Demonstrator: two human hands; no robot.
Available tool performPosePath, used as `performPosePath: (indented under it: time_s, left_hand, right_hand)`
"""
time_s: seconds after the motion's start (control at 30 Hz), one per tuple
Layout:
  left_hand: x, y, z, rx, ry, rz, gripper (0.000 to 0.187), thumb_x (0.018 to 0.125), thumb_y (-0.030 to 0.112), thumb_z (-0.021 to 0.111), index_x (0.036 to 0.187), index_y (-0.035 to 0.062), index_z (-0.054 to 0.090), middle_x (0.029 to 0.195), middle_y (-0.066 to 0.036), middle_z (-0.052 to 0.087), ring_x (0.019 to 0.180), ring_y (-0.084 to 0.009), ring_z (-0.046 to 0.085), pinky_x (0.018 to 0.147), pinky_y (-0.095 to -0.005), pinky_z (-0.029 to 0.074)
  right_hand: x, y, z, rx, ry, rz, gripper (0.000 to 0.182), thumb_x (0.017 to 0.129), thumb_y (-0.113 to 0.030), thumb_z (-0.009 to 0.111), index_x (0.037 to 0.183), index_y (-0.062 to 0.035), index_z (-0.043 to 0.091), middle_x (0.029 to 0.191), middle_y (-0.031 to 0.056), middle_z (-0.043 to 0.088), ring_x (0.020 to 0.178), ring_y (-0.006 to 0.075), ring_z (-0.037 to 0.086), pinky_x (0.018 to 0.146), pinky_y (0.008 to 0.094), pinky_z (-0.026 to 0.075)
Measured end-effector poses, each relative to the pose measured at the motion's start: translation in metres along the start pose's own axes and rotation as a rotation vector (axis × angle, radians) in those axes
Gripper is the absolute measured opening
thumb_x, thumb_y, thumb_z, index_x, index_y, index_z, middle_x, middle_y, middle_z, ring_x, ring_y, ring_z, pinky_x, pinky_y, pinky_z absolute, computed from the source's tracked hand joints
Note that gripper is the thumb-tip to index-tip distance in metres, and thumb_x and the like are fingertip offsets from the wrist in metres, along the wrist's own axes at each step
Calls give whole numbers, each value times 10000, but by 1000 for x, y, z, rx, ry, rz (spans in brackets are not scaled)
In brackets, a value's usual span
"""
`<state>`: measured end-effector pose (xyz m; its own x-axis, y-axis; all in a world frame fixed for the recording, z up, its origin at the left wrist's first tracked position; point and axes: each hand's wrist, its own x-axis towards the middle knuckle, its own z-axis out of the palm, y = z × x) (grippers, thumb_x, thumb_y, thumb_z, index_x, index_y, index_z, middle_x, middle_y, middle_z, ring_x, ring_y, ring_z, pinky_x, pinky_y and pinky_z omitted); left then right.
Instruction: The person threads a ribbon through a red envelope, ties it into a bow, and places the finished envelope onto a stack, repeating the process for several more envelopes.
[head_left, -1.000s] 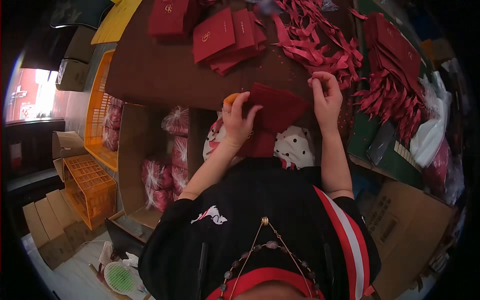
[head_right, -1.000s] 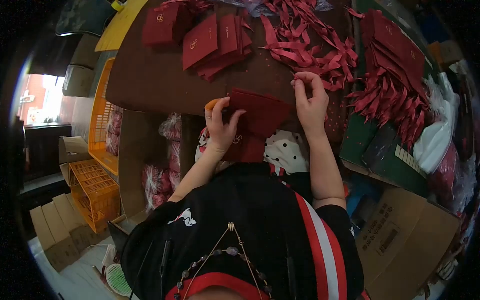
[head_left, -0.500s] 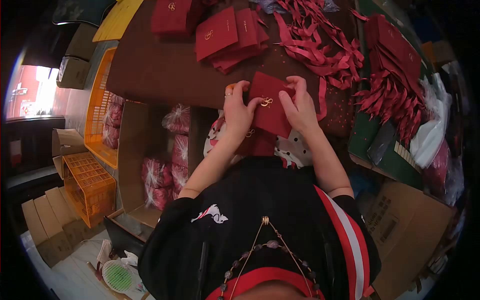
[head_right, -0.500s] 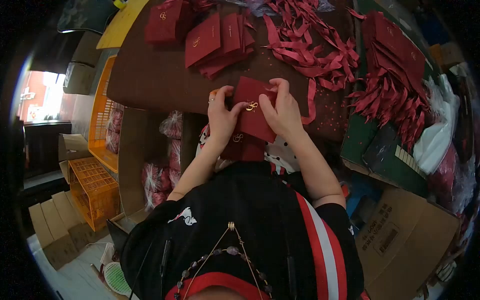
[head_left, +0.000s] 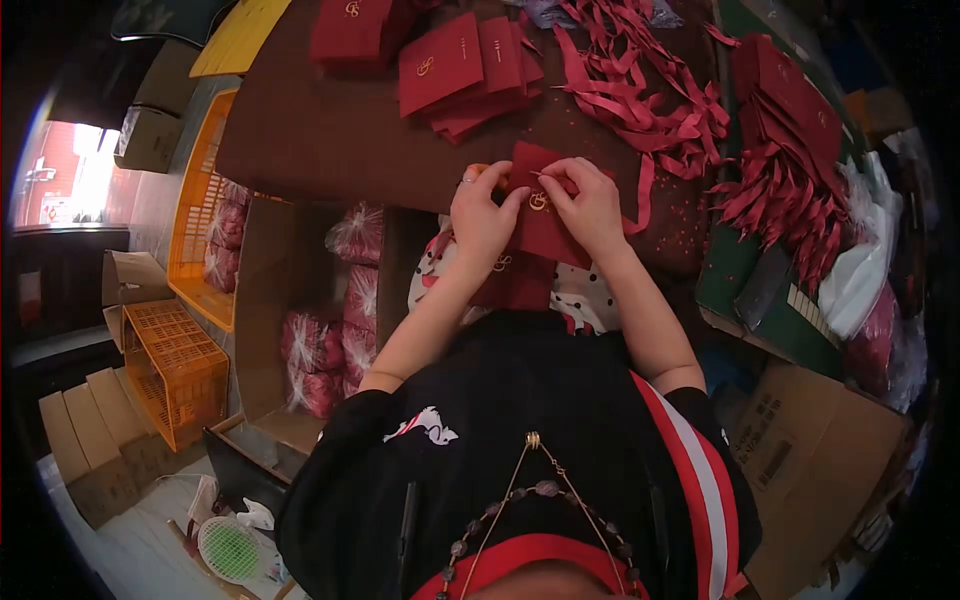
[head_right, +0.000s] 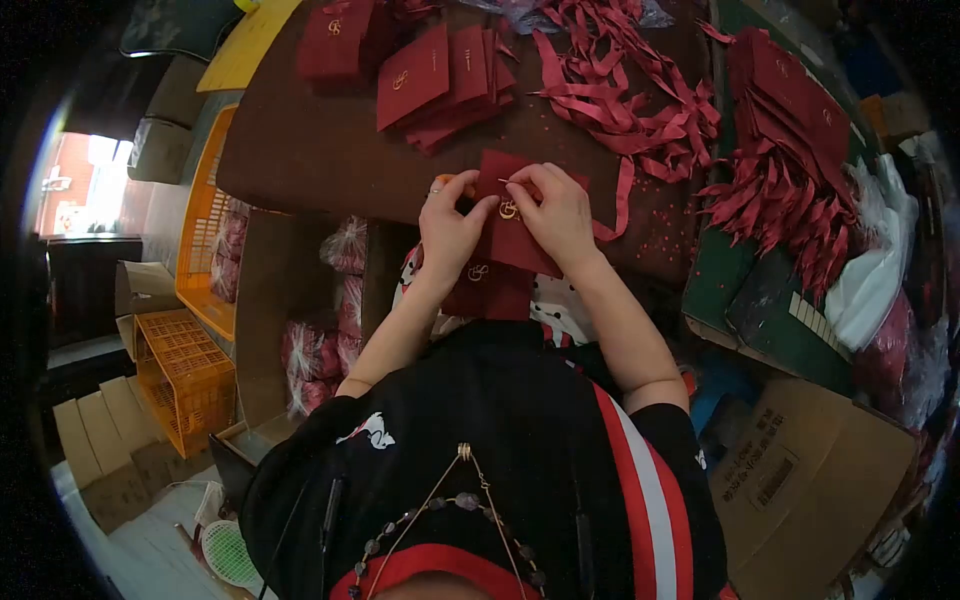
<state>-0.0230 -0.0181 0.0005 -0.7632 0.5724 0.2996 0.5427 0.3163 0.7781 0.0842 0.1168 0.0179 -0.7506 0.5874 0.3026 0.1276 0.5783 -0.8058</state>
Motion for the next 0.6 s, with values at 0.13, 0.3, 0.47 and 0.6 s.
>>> performPosePath:
  time_s: [0.13,0.3,0.47,0.6]
  left_hand:
    - [-1,0,1,-34,11,-15,395,780,189,828,1127,50,703,971,-121,662,915,-306,658,805,-391,519]
    - [-2,3,2,-45,-32,-45,358,796,177,789,1116,49,694,998,-138,660,936,-344,654,820,-426,514]
    - [-7,3,8,138,15,117,394,807,149,754,1173,53,645,996,-125,652,890,-330,636,791,-439,505]
    - [-8,4,11,161,20,151,413,811,143,745,1195,55,623,997,-131,650,875,-334,631,790,-439,501]
  right_hand:
    - [4,-2,7,-24,27,-67,125,873,-142,717,937,-42,676,878,97,662,806,305,671,699,401,533]
    - [6,-3,12,-215,12,-205,97,857,-130,699,893,-64,638,877,100,641,845,317,657,709,425,538]
    - [11,-9,10,-372,-54,-317,119,867,-123,678,926,-51,603,919,118,629,860,326,653,724,436,552]
    - [15,-7,12,-387,-81,-277,113,871,-105,673,920,-44,591,897,143,624,834,360,649,725,462,534]
